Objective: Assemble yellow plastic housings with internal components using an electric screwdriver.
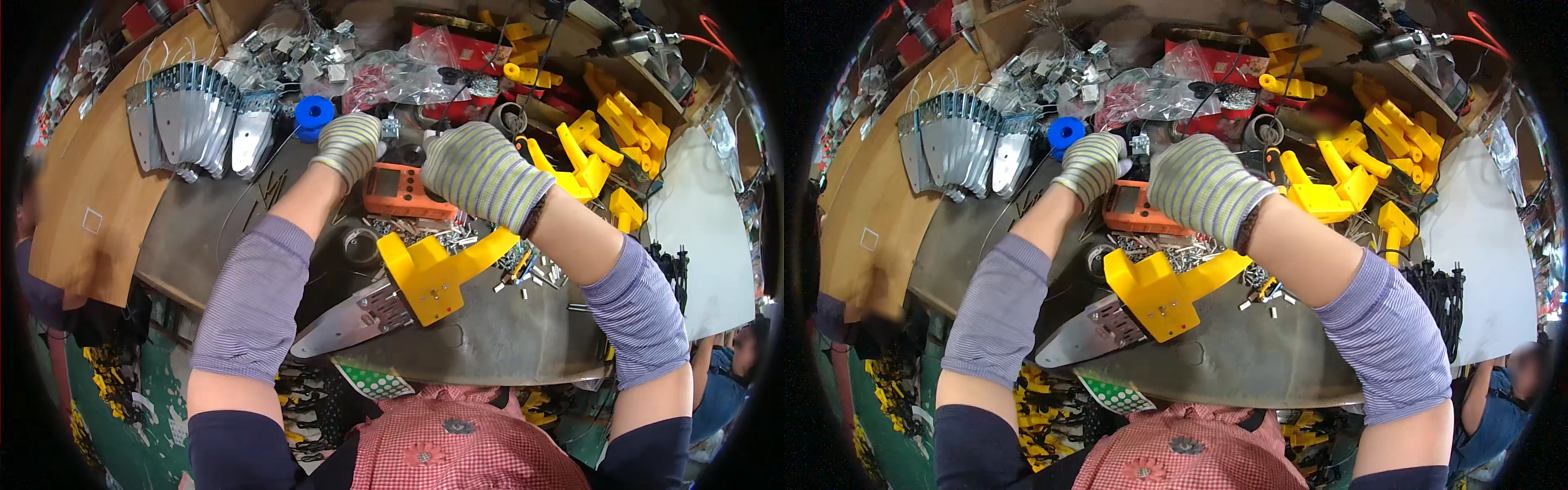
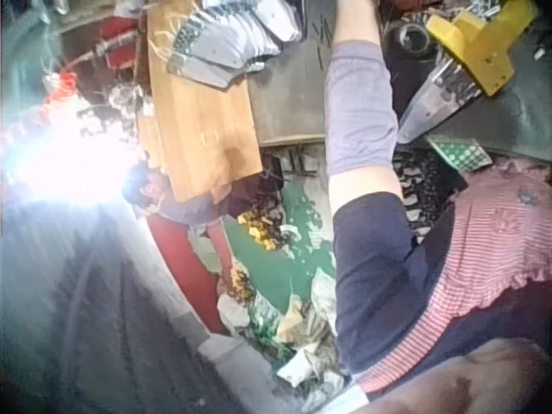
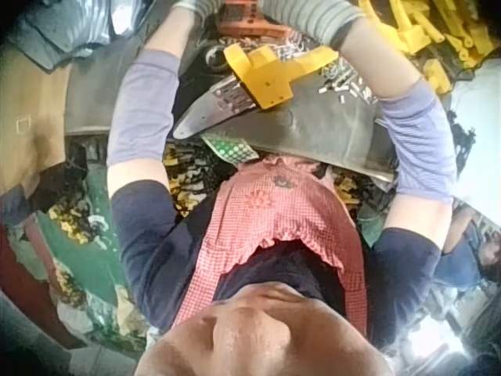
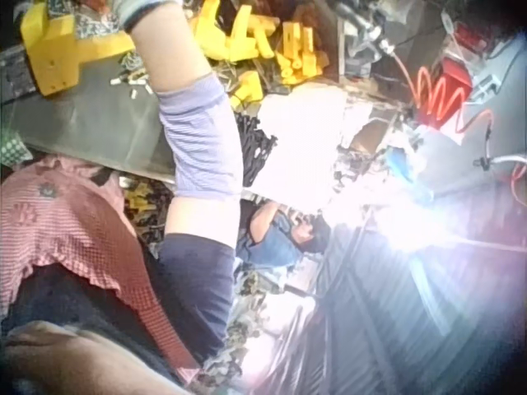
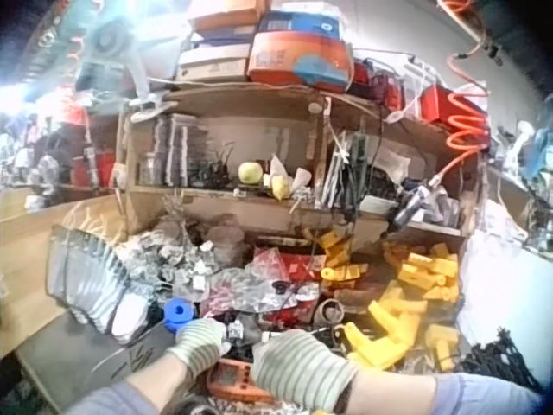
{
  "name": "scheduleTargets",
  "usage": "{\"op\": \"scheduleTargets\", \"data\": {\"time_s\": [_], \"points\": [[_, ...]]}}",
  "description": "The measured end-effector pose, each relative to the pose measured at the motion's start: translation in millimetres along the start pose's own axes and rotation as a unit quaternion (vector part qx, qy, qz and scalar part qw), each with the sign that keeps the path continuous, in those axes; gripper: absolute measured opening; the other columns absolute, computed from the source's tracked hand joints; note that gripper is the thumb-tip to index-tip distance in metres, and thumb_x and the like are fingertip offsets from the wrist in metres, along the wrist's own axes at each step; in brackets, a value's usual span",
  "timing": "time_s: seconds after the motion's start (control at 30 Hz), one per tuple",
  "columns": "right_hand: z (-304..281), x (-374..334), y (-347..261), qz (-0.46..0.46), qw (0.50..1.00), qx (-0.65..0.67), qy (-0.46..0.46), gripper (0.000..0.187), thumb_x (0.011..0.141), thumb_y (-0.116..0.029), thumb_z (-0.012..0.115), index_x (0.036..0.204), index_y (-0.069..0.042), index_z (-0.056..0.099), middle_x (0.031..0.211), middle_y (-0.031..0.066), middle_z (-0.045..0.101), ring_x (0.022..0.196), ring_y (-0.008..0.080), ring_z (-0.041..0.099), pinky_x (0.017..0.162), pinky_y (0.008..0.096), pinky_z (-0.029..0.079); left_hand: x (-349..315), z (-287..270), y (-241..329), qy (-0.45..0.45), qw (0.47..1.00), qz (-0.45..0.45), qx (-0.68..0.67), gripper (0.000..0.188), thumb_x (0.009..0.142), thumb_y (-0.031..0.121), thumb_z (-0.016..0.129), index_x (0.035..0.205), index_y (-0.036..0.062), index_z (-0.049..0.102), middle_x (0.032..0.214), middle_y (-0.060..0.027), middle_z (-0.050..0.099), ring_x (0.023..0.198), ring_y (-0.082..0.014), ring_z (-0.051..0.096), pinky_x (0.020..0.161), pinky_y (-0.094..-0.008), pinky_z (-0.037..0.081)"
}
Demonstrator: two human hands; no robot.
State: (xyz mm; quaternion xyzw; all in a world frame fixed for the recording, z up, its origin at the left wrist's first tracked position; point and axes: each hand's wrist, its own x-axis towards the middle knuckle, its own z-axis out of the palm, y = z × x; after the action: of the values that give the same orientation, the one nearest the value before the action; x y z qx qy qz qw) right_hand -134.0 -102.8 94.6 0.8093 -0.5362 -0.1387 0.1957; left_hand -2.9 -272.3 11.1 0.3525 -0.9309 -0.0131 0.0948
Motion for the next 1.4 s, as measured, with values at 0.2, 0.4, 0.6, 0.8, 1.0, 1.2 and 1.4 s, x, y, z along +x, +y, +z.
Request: {"op": "scheduleTargets", "data": {"time_s": [0.2,0.4,0.6,0.8,1.0,1.2,1.4], "points": [[3.9,-5.4,5.3,-0.005,0.999,0.041,-0.018,0.01,0.079,-0.011,0.066,0.082,-0.004,0.073,0.076,0.0126,0.07,0.072,0.0309,0.071,0.059,0.0409,0.055,-26.9,-12.8,-24.3,0.124,0.963,-0.035,-0.237,0.029,0.086,0.03,0.072,0.092,0.0011,0.074,0.092,-0.0199,0.072,0.088,-0.0352,0.069,0.081,-0.0442,0.052],[10.0,-4.4,-0.5,0.003,1.0,0.012,-0.01,0.014,0.083,-0.014,0.065,0.087,-0.007,0.077,0.085,0.0132,0.073,0.079,0.031,0.073,0.063,0.0411,0.057,-151.2,-20.5,-56.9,-0.027,0.785,-0.226,-0.576,0.025,0.094,0.027,0.069,0.097,0.0031,0.07,0.071,-0.0007,0.061,0.049,-0.007,0.047,0.045,-0.024,0.036],[9.9,-15.2,7.3,0.002,0.998,0.049,0.028,0.013,0.081,-0.014,0.065,0.083,-0.005,0.074,0.078,0.0147,0.071,0.076,0.0332,0.072,0.065,0.0425,0.056,-195.9,-13.6,-61.1,-0.038,0.946,-0.188,-0.262,0.025,0.087,0.022,0.073,0.096,-0.0006,0.072,0.075,-0.0079,0.068,0.065,-0.0189,0.065,0.063,-0.0323,0.053],[9.6,-8.2,5.8,0.014,0.999,0.046,0.015,0.014,0.082,-0.013,0.064,0.083,-0.003,0.073,0.079,0.0169,0.071,0.075,0.0344,0.072,0.064,0.0435,0.057,-193.4,-26.3,-46.8,0.096,0.983,0.003,-0.154,0.036,0.078,0.004,0.072,0.114,0.0032,0.066,0.105,-0.0152,0.066,0.097,-0.0326,0.066,0.086,-0.0389,0.054],[6.1,-6.4,5.9,0.012,0.998,0.057,0.011,0.015,0.081,-0.011,0.065,0.088,-0.005,0.076,0.081,0.0163,0.072,0.078,0.0352,0.072,0.067,0.0435,0.058,-191.7,-21.0,-48.2,0.062,0.986,0.04,-0.147,0.037,0.072,-0.001,0.073,0.108,0.005,0.067,0.104,-0.0116,0.063,0.091,-0.0304,0.063,0.08,-0.0361,0.051],[-6.8,10.9,10.6,-0.004,0.993,0.086,-0.079,0.019,0.084,-0.009,0.064,0.098,-0.003,0.076,0.094,0.0192,0.073,0.088,0.0355,0.072,0.072,0.044,0.058,-235.7,-57.1,56.5,0.282,0.917,-0.021,-0.283,0.037,0.068,0.009,0.081,0.103,0.0047,0.068,0.099,-0.0102,0.065,0.09,-0.026,0.063,0.08,-0.036,0.052],[-19.5,-4.8,9.5,0.044,0.996,0.049,-0.066,0.018,0.085,-0.01,0.064,0.096,-0.005,0.076,0.093,0.0174,0.074,0.087,0.0337,0.073,0.069,0.0429,0.057,-242.8,-11.3,112.8,0.276,0.905,-0.015,-0.325,0.048,0.066,0.007,0.084,0.11,0.0062,0.066,0.108,-0.0106,0.061,0.097,-0.0259,0.061,0.082,-0.0336,0.05]]}}
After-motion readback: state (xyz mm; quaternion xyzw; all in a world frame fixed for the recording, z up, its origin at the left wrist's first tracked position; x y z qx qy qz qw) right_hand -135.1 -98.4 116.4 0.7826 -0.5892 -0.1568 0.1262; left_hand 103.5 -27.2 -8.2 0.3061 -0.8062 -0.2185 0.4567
